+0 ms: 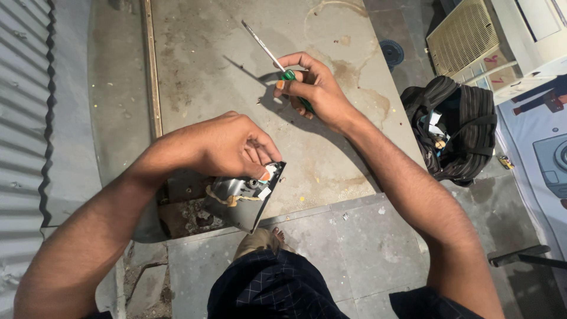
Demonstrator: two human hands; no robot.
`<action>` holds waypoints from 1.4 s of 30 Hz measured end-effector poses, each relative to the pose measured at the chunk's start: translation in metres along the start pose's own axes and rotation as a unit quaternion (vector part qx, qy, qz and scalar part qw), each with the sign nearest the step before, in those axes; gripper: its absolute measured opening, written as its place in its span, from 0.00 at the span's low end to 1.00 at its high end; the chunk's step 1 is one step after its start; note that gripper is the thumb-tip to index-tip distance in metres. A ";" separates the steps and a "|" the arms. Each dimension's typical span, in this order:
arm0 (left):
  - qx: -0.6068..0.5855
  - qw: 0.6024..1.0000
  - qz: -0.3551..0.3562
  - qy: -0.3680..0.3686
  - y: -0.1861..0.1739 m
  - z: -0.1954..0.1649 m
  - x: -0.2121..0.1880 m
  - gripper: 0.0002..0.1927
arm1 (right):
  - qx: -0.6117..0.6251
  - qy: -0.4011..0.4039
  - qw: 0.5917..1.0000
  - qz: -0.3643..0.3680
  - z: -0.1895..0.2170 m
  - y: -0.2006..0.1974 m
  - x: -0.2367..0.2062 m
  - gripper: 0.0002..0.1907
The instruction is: The person uses a screwdriver to unscrew and pry apart a small metal appliance component on a work table, working on its housing and internal parts. At the end they place the component down, take tools from a backpack, and set them on the table.
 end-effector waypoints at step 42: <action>-0.044 0.996 0.021 0.081 0.004 0.003 -0.005 0.18 | -0.024 -0.084 0.978 -0.188 0.056 0.003 -0.087 0.08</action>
Point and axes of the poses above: each hand's wrist, its own x-axis towards the middle knuckle, its own y-axis out of the palm, z = x × y, the point moved 5 cm from there along x, towards the middle knuckle, and after that the axes turned 6 degrees about -x, right-handed, at the moved point
